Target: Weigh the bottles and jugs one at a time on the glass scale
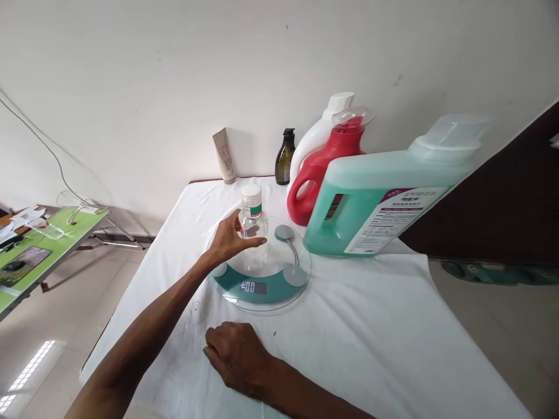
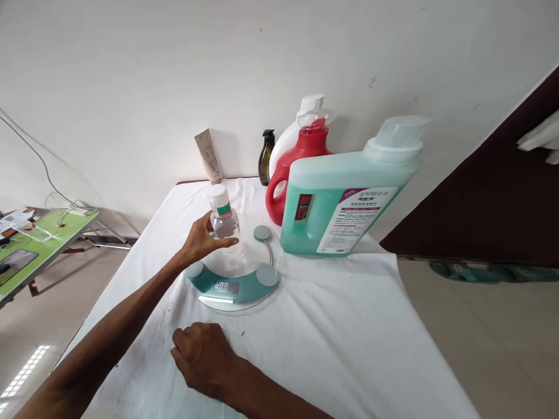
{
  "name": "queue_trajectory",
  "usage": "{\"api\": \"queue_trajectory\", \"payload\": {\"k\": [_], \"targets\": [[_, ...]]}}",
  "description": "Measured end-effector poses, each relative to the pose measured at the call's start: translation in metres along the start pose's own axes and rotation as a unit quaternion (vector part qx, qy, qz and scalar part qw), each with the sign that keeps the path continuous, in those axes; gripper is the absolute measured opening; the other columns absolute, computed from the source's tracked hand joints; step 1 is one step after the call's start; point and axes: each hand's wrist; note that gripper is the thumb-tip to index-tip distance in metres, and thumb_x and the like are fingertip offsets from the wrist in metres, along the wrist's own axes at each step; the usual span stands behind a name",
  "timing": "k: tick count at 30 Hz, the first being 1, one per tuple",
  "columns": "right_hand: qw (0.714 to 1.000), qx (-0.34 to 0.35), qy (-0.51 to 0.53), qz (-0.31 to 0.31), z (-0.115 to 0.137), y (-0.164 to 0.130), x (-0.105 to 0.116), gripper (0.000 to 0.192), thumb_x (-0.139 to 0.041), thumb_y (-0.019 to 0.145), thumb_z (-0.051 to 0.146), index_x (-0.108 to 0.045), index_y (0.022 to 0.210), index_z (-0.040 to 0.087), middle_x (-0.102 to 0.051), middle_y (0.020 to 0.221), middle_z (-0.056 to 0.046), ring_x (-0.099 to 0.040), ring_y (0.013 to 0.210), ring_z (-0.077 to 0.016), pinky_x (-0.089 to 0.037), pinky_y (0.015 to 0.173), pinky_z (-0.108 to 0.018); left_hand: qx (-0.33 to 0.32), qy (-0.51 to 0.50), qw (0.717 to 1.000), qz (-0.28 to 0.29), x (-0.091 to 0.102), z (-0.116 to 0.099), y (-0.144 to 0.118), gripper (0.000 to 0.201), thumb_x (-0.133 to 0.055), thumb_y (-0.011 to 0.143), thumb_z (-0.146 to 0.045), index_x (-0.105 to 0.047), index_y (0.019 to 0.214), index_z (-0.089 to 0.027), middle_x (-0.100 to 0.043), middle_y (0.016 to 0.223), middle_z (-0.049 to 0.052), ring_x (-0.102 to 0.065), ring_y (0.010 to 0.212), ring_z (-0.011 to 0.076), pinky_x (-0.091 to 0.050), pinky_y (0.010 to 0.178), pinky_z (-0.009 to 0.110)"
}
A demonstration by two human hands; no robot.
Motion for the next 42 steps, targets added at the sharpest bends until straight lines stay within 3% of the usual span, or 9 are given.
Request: {"api": "queue_trajectory", "payload": {"k": [3,5,8,10,13,18,42], "targets": [[1.000,-0.009,0.016,0.015,0.002,0.000,0.007,0.019,-0.057,0.103,0.023,-0.057,0.084,0.020,-0.073,0.080,-0.003,-0.061,0.067,-0.0165,-0.030,0.059,-0.032,-0.045,-0.027,0.997,0.062,0.004,0.004,-0.002,0.065,-0.099,0.066,-0.048,-0.072,0.119,-0.023,-0.080,0.111,0.009,-0.077,0.107,0.0304,-0.061,0.093,0.043],[0.999,-0.018,0.030,0.023,0.002,0.000,0.011,0.023,-0.056,0.104,0.022,-0.055,0.082,0.020,-0.072,0.078,-0.002,-0.058,0.066,-0.0152,-0.031,0.060,-0.031,-0.065,-0.051,0.995,0.060,0.009,0.010,-0.002,0.060,-0.087,0.080,-0.060,-0.070,0.124,-0.023,-0.078,0.122,0.010,-0.075,0.116,0.0297,-0.059,0.099,0.042],[0.999,-0.023,0.045,0.015,0.002,-0.001,0.012,0.027,-0.056,0.104,0.020,-0.051,0.077,0.021,-0.068,0.075,-0.001,-0.052,0.063,-0.0139,-0.029,0.060,-0.031,-0.041,-0.054,0.997,-0.035,0.021,0.027,-0.003,0.057,-0.047,0.103,-0.071,-0.069,0.122,-0.022,-0.076,0.129,0.012,-0.072,0.123,0.0270,-0.057,0.102,0.040],[0.999,-0.023,0.047,0.006,0.001,-0.001,0.009,0.028,-0.057,0.103,0.018,-0.049,0.076,0.022,-0.065,0.072,0.000,-0.050,0.062,-0.0136,-0.028,0.060,-0.031,0.005,-0.032,0.991,-0.132,0.028,0.045,-0.004,0.063,-0.033,0.107,-0.071,-0.070,0.112,-0.020,-0.077,0.121,0.012,-0.073,0.119,0.0256,-0.057,0.100,0.038],[0.999,-0.020,0.045,-0.002,0.000,-0.001,0.003,0.027,-0.059,0.102,0.018,-0.049,0.077,0.022,-0.064,0.071,0.001,-0.049,0.063,-0.0137,-0.029,0.061,-0.031,0.066,-0.030,0.975,-0.209,0.034,0.076,-0.006,0.058,-0.041,0.105,-0.070,-0.068,0.098,-0.019,-0.076,0.100,0.011,-0.073,0.099,0.0226,-0.058,0.088,0.035],[0.999,0.000,0.034,-0.005,-0.003,-0.001,-0.002,0.023,-0.059,0.102,0.020,-0.053,0.080,0.021,-0.066,0.073,0.000,-0.048,0.062,-0.0138,-0.028,0.059,-0.030,0.078,-0.093,0.968,-0.221,0.037,0.103,-0.008,0.057,-0.051,0.100,-0.071,-0.069,0.092,-0.018,-0.071,0.084,0.007,-0.065,0.074,0.0173,-0.055,0.073,0.032],[1.000,0.007,0.016,0.014,0.000,-0.004,0.003,0.017,-0.059,0.103,0.018,-0.060,0.086,0.018,-0.071,0.080,-0.002,-0.056,0.068,-0.0154,-0.030,0.058,-0.030,0.082,-0.049,0.979,-0.183,0.039,0.102,-0.007,0.052,-0.054,0.097,-0.068,-0.071,0.089,-0.019,-0.073,0.083,0.009,-0.066,0.078,0.0202,-0.055,0.078,0.035]]}}
Point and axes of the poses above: each hand's wrist, its own y-axis towards the middle knuckle, its own x-axis out of the back of the hand, z = x × y
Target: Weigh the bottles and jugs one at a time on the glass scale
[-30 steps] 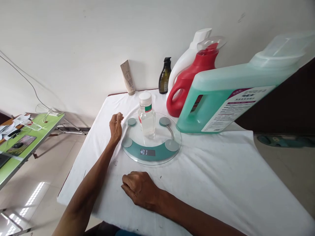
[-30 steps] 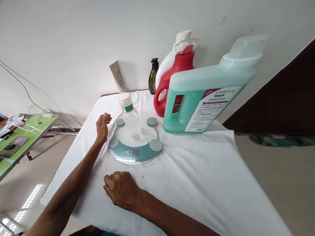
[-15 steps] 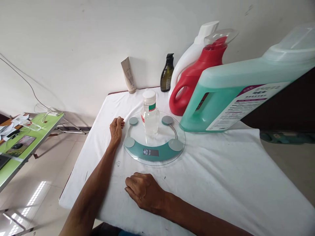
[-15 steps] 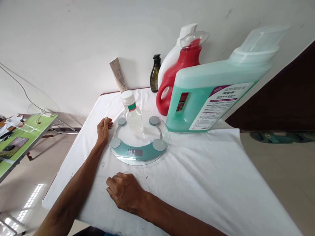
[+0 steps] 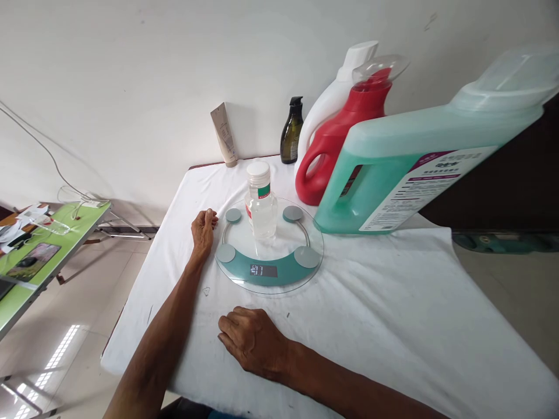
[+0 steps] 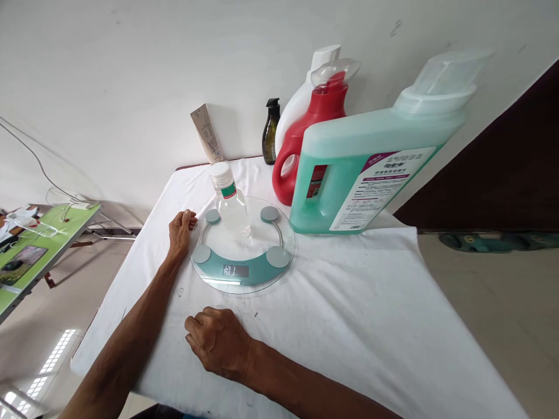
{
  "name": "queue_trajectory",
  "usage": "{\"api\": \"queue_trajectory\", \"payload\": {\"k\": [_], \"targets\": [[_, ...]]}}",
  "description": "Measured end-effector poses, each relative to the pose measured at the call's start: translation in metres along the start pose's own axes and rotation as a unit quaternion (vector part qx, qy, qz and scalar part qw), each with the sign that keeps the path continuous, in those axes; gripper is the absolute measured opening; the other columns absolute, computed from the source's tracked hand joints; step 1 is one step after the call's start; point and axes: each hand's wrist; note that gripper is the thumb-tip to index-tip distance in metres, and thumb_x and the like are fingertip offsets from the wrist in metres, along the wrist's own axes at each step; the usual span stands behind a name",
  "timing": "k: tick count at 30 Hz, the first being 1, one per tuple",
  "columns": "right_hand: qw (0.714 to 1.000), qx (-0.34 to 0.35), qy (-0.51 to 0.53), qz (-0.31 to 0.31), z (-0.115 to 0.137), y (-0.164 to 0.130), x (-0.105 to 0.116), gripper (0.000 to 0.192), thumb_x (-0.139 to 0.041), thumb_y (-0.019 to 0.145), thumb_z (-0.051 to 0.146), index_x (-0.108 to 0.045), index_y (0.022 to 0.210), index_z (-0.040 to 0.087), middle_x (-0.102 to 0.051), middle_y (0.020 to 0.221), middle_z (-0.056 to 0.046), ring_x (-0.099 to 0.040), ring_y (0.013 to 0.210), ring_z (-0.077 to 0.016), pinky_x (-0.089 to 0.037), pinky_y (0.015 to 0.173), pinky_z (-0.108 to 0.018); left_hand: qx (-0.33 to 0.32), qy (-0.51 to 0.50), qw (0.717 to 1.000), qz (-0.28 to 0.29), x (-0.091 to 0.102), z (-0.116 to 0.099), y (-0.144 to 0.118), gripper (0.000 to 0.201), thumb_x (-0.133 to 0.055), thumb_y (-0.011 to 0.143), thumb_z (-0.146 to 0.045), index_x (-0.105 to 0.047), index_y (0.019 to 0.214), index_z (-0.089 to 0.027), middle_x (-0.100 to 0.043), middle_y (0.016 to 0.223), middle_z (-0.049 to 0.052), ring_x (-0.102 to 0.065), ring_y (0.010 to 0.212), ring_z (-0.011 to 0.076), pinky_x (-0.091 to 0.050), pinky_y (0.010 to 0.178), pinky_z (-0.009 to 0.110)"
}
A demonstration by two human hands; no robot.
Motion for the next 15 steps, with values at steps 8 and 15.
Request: {"api": "queue_trajectory", "payload": {"k": [8,15], "targets": [[1.000,0.001,-0.002,-0.004,-0.0011,-0.0002,-0.0040,0.017,-0.059,0.102,0.018,-0.059,0.086,0.018,-0.070,0.078,-0.002,-0.056,0.068,-0.0155,-0.030,0.057,-0.030,-0.001,0.000,1.000,0.004,0.0004,-0.0003,-0.0006,0.042,-0.057,0.096,-0.059,-0.071,0.090,-0.020,-0.074,0.085,0.008,-0.067,0.079,0.0204,-0.055,0.077,0.034],[1.000,-0.002,0.000,0.002,0.0004,0.0005,-0.0009,0.017,-0.058,0.103,0.018,-0.059,0.086,0.019,-0.071,0.079,-0.002,-0.056,0.069,-0.0157,-0.030,0.058,-0.030,0.004,0.000,1.000,0.003,-0.0003,0.0004,0.0002,0.041,-0.057,0.095,-0.058,-0.070,0.090,-0.020,-0.074,0.085,0.008,-0.066,0.079,0.0203,-0.055,0.078,0.034]]}}
Point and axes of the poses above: each hand's wrist, its own y-axis towards the middle knuckle, its own x-axis out of the back of the hand, z = x × y
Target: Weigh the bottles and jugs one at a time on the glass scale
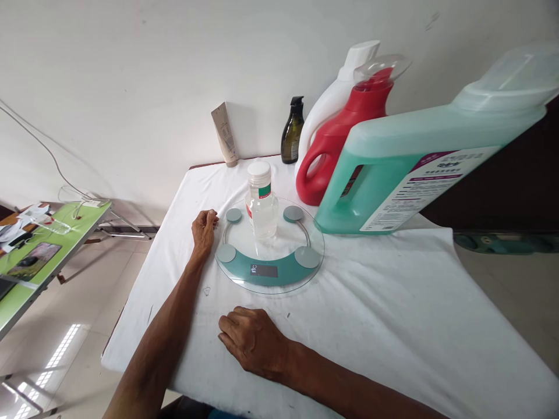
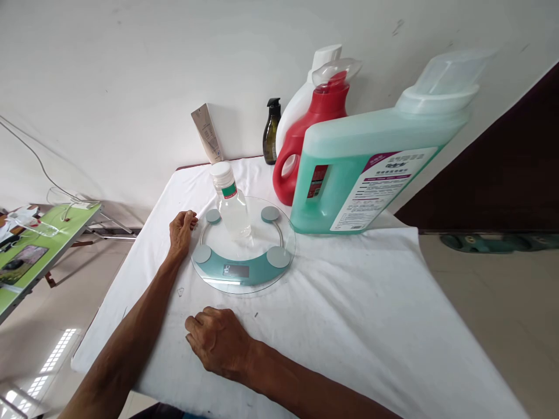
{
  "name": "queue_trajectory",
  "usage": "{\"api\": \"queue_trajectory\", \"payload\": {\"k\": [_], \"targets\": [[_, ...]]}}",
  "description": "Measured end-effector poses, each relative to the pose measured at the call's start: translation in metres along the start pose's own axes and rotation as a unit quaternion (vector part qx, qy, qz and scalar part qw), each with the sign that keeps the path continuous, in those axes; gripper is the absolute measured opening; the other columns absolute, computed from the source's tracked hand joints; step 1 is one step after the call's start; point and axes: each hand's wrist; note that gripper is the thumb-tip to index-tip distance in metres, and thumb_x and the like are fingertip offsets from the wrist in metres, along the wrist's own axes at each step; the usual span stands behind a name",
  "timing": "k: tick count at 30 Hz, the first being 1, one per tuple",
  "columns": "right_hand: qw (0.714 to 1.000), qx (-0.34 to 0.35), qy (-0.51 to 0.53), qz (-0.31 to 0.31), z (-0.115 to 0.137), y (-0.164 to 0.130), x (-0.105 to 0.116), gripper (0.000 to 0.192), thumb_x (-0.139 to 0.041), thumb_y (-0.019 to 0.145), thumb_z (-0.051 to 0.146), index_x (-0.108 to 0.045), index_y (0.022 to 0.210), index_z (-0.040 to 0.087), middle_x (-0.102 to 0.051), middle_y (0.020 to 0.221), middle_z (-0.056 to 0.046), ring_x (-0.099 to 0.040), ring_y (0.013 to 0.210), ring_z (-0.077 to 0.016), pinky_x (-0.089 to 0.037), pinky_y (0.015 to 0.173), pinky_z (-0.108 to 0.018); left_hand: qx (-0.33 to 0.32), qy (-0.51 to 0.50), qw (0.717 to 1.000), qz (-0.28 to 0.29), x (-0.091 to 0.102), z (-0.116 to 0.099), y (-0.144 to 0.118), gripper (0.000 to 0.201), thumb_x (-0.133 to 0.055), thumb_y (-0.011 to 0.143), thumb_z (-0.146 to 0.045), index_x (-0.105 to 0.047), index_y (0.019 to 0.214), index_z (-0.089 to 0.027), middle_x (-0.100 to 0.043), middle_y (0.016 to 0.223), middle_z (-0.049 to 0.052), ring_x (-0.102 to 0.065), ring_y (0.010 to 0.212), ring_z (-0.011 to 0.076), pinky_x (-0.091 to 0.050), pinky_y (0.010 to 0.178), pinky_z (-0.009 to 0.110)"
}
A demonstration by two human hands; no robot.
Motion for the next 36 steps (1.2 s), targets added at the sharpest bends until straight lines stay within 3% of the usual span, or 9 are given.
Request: {"api": "queue_trajectory", "payload": {"k": [17,36], "targets": [[1.000,0.008,0.009,-0.024,-0.0023,-0.0022,-0.0047,0.020,-0.059,0.102,0.017,-0.054,0.083,0.020,-0.067,0.076,-0.001,-0.053,0.066,-0.0150,-0.030,0.058,-0.030,-0.003,0.008,1.000,0.005,0.0017,-0.0031,-0.0018,0.039,-0.058,0.095,-0.057,-0.071,0.091,-0.020,-0.075,0.086,0.008,-0.068,0.081,0.0208,-0.056,0.079,0.034],[1.000,0.001,0.015,-0.007,-0.0009,-0.0019,-0.0007,0.017,-0.058,0.103,0.017,-0.056,0.086,0.020,-0.069,0.080,-0.001,-0.056,0.070,-0.0159,-0.031,0.058,-0.031,-0.001,0.015,1.000,-0.002,0.0003,-0.0008,-0.0004,0.029,-0.063,0.091,-0.049,-0.068,0.088,-0.021,-0.075,0.088,0.006,-0.067,0.080,0.0202,-0.054,0.080,0.034]]}}
Point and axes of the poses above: each hand's wrist, its own y-axis towards the middle knuckle, its own x-axis out of the back of the hand, z = x × y
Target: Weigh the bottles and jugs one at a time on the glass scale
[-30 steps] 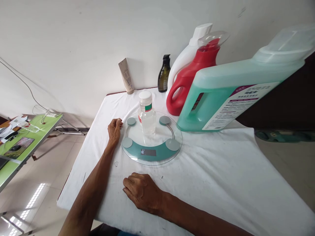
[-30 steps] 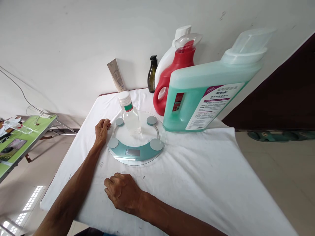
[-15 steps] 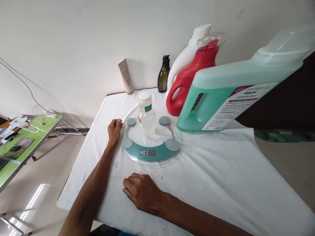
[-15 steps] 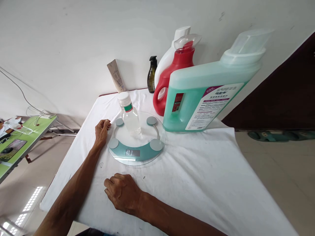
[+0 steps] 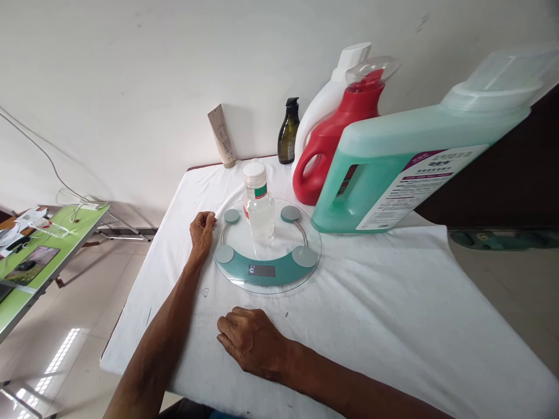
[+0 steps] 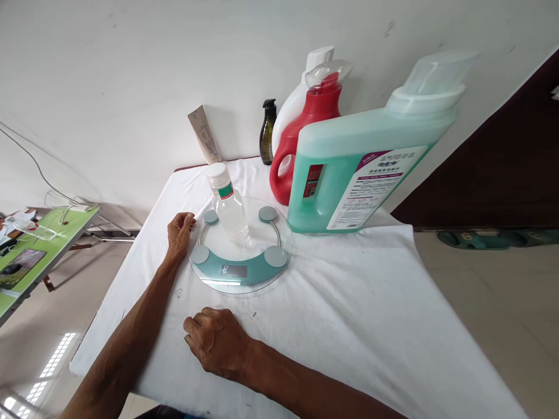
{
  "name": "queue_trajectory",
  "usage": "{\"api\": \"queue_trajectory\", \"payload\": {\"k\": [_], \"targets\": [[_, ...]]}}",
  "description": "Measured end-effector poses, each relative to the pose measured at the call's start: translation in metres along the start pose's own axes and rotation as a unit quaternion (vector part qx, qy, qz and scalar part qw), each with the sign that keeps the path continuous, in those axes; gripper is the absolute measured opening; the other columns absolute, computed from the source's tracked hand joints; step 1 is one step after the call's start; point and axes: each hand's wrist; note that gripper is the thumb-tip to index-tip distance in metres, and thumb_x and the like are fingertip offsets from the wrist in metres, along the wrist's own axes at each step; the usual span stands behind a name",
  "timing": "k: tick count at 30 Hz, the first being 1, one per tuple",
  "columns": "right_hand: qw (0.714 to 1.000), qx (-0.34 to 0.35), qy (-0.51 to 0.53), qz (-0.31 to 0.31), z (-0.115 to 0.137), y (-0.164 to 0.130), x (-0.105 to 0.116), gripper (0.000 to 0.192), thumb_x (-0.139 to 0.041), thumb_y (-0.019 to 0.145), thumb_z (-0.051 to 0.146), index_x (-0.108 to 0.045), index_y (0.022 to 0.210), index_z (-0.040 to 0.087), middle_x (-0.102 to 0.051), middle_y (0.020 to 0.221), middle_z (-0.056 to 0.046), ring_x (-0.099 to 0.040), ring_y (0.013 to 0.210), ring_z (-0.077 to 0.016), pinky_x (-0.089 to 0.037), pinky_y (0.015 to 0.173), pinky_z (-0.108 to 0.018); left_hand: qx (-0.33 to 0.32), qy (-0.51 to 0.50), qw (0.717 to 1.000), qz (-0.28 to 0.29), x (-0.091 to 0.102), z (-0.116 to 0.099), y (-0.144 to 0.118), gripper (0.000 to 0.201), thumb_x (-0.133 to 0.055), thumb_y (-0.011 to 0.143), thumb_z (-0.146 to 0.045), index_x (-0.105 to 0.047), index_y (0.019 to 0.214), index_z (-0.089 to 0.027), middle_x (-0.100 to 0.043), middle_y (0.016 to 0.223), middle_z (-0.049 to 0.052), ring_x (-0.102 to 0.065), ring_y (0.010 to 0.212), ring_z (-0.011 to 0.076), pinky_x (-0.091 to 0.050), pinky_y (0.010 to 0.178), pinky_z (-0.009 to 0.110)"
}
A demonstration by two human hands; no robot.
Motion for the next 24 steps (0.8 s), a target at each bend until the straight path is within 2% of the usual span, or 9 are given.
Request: {"api": "queue_trajectory", "payload": {"k": [20,24], "targets": [[1.000,-0.006,0.003,0.003,0.001,0.001,0.003,0.018,-0.059,0.102,0.017,-0.057,0.084,0.020,-0.068,0.078,-0.001,-0.054,0.068,-0.0157,-0.031,0.058,-0.030,0.005,0.005,1.000,0.000,-0.001,0.001,0.000,0.030,-0.065,0.089,-0.051,-0.068,0.087,-0.021,-0.073,0.084,0.006,-0.067,0.079,0.0205,-0.054,0.077,0.034],[1.000,-0.009,-0.007,0.020,0.002,0.003,0.006,0.017,-0.059,0.104,0.019,-0.059,0.087,0.019,-0.070,0.079,-0.002,-0.055,0.068,-0.0154,-0.030,0.060,-0.031,-0.012,0.010,1.000,-0.013,0.003,-0.013,-0.005,0.036,-0.063,0.092,-0.056,-0.068,0.093,-0.020,-0.074,0.093,0.009,-0.069,0.089,0.0232,-0.054,0.082,0.036]]}}
Point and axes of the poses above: each hand's wrist, its own y-axis towards the middle knuckle, its own x-axis out of the back of the hand, z = x × y
